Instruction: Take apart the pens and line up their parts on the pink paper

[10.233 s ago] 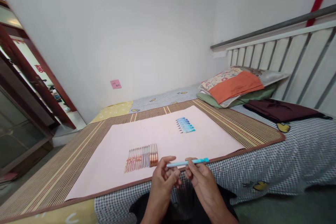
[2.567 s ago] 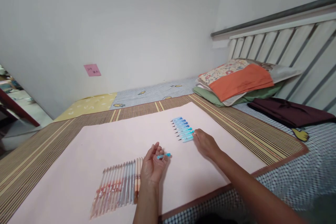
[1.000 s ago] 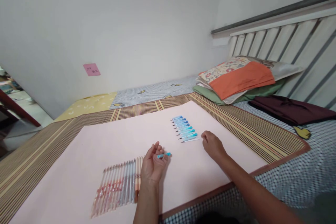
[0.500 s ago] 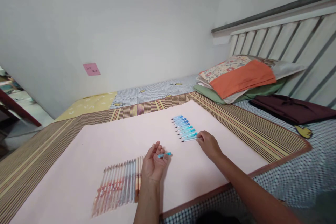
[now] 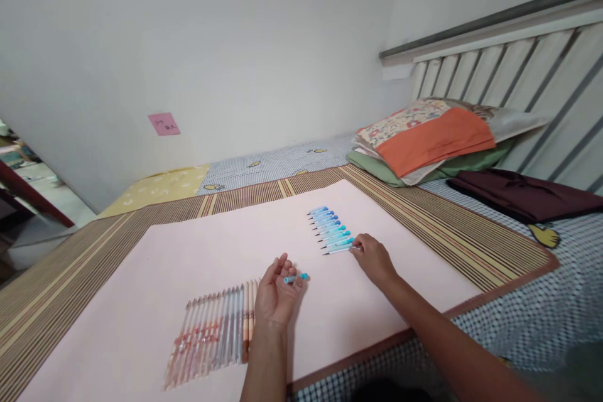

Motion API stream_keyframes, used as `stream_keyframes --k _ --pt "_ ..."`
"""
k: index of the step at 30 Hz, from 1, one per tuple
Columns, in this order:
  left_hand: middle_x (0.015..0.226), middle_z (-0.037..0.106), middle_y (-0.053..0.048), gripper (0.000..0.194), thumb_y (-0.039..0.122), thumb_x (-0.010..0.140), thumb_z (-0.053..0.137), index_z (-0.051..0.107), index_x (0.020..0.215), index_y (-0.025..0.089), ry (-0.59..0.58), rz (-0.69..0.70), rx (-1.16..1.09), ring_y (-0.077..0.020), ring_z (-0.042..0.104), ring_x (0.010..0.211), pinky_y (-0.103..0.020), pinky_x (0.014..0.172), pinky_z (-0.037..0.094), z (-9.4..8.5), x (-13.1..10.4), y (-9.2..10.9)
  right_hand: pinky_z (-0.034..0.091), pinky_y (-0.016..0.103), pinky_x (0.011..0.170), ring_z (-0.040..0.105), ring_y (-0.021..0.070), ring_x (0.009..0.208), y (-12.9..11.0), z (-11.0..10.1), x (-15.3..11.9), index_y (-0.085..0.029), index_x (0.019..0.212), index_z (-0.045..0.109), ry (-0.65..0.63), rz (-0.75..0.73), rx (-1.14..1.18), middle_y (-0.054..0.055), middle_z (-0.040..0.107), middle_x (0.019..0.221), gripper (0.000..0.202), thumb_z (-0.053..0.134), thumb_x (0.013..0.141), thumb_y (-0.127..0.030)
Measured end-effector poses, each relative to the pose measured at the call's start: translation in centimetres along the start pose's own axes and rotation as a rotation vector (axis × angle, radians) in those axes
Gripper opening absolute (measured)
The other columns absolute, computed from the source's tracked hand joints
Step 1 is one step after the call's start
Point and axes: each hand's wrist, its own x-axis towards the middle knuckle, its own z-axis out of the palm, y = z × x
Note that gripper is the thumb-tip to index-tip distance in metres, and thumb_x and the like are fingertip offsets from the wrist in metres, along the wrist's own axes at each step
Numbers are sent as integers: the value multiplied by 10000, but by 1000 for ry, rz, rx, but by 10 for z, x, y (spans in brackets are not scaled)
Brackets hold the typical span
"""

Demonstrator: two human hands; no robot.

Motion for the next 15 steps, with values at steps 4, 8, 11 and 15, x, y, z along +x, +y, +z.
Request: stream_keyframes --k 4,8,11,15 --pt "713 669 -21 141 143 934 558 692 916 103 -2 -3 -7 -100 614 565 -255 547 525 -1 1 -1 418 303 670 592 187 730 0 0 -1 -241 783 563 9 -3 20 11 648 831 64 599 808 -288" --pt "707 665 -23 131 133 922 574 700 911 97 -3 -7 -22 -104 613 563 -257 549 524 -1 2 -1 414 299 661 583 182 721 -2 -1 -1 -240 781 564 2 20 10 9 641 831 77 594 813 -303" --pt "709 667 -23 136 138 924 574 702 909 94 -1 -13 -29 -104 611 562 -259 550 521 -1 2 -2 407 299 658 575 179 712 -3 -1 0 -239 776 557 2 19 -15 7 636 829 85 588 817 -307" --pt "705 669 -21 149 143 933 565 704 910 97 -6 -17 -38 -102 609 564 -257 547 520 -1 2 -1 404 302 652 577 180 701 -3 -1 0 -238 771 543 21 24 -17 13 637 831 95 601 812 -302"
